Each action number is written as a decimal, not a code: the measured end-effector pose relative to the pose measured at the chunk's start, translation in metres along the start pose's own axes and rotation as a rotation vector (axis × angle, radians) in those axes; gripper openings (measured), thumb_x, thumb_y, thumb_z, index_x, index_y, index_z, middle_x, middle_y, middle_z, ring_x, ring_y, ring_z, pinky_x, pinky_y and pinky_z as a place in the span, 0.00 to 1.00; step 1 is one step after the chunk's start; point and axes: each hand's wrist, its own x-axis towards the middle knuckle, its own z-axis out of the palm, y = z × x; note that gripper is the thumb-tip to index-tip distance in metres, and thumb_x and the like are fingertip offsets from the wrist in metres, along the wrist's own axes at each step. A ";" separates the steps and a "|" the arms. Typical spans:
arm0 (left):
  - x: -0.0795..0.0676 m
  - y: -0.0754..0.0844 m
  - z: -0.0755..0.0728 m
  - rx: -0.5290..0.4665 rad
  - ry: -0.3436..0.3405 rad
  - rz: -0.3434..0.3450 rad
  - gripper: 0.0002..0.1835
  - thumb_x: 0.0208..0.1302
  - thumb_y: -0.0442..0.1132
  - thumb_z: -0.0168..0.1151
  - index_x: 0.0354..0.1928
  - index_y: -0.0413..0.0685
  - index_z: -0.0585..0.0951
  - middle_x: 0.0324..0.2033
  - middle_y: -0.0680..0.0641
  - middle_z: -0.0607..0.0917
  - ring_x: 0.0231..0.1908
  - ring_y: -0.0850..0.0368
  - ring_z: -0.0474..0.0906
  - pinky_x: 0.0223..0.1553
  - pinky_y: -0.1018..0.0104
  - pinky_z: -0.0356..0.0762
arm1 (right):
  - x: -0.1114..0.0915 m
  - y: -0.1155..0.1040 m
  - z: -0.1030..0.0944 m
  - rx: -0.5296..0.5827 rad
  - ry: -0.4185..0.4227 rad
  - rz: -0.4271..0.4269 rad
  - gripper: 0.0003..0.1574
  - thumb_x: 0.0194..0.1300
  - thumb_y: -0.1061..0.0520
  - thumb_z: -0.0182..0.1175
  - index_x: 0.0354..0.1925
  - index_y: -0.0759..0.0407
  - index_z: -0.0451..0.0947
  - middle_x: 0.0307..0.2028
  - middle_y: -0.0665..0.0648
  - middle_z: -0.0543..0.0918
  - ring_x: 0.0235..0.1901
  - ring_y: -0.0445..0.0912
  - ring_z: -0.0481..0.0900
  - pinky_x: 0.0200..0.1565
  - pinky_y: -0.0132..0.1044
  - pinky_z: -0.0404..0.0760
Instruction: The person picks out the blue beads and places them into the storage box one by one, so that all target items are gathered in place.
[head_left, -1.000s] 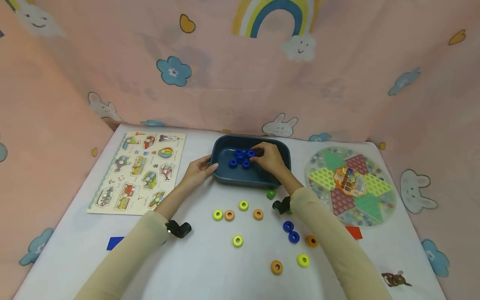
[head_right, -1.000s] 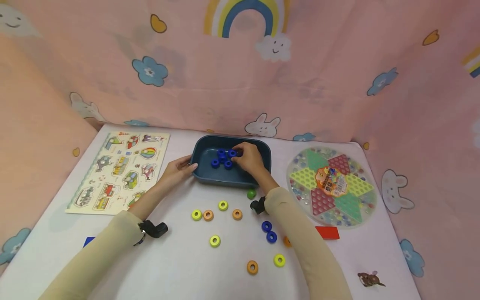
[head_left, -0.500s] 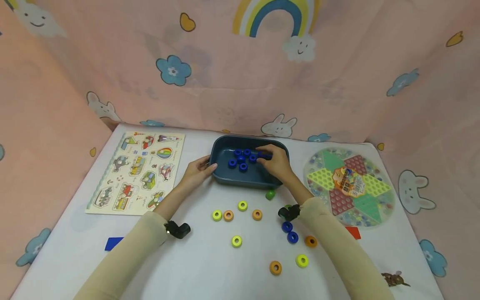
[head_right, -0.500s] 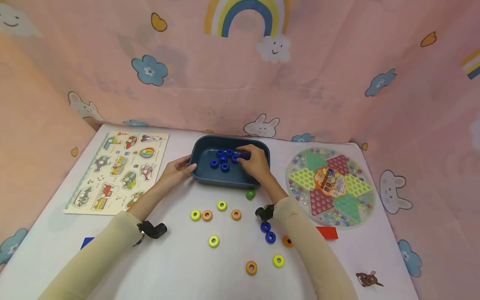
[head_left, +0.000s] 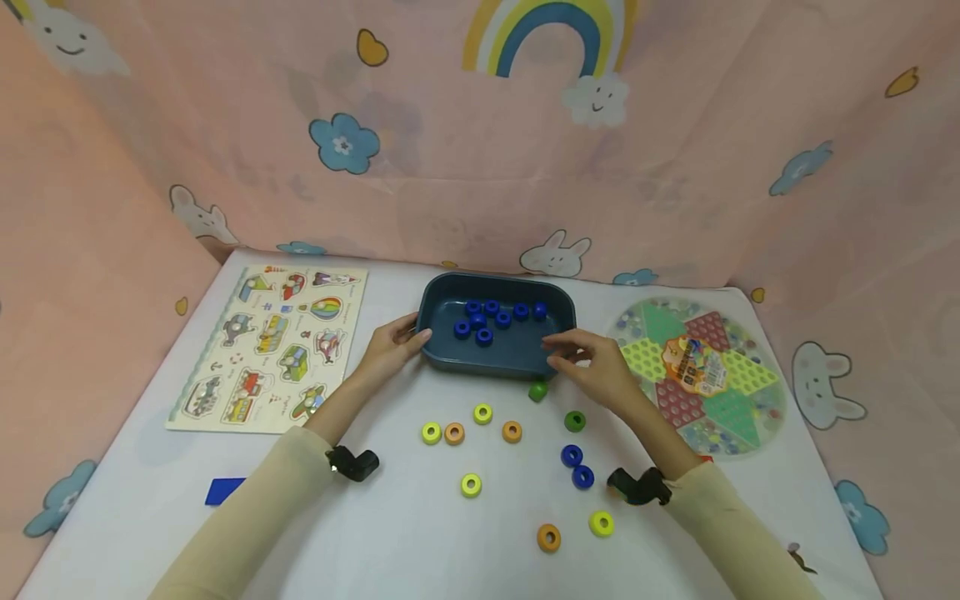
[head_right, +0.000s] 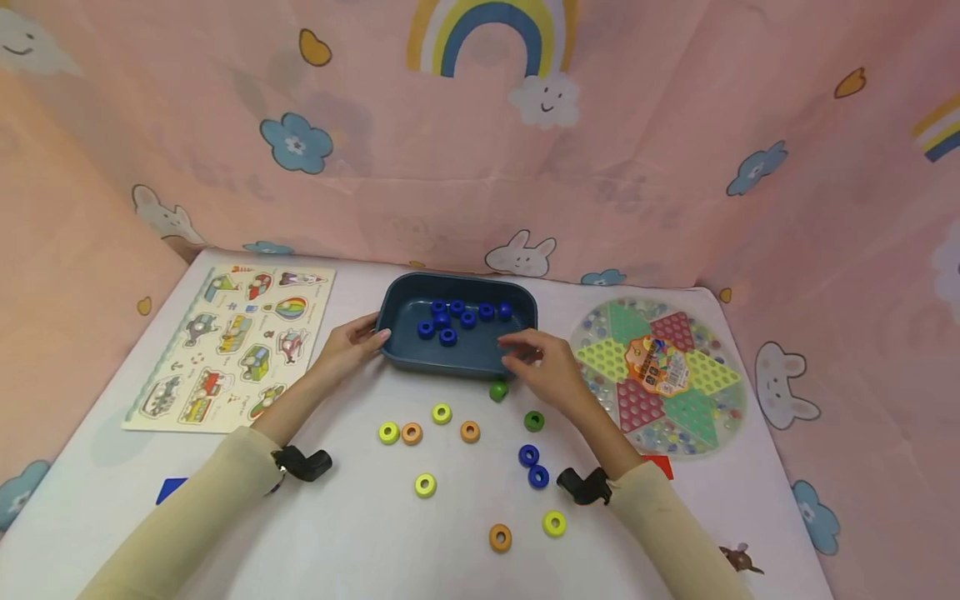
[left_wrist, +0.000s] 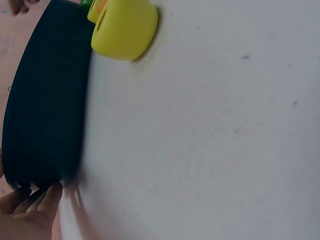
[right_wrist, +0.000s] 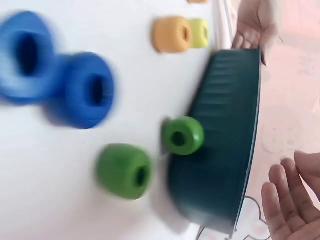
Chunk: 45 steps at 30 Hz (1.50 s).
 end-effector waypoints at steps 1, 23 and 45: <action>0.000 0.000 0.000 -0.002 0.003 -0.006 0.30 0.63 0.41 0.60 0.64 0.34 0.65 0.61 0.36 0.68 0.59 0.47 0.67 0.55 0.64 0.69 | -0.007 0.000 -0.001 -0.007 -0.018 0.008 0.15 0.59 0.62 0.64 0.46 0.60 0.80 0.41 0.52 0.82 0.36 0.44 0.78 0.38 0.38 0.79; 0.000 0.001 0.005 -0.052 0.029 -0.020 0.28 0.64 0.37 0.58 0.63 0.32 0.64 0.60 0.35 0.68 0.60 0.48 0.66 0.54 0.66 0.69 | -0.117 0.014 0.026 -0.166 -0.098 0.270 0.22 0.46 0.61 0.73 0.42 0.52 0.81 0.39 0.45 0.80 0.35 0.41 0.76 0.37 0.33 0.79; -0.003 0.003 0.006 -0.087 0.041 -0.054 0.29 0.65 0.38 0.58 0.64 0.33 0.63 0.62 0.36 0.65 0.62 0.48 0.63 0.56 0.67 0.67 | -0.113 0.005 0.044 -0.098 0.027 0.264 0.23 0.46 0.64 0.73 0.44 0.53 0.82 0.39 0.44 0.77 0.35 0.42 0.75 0.34 0.34 0.79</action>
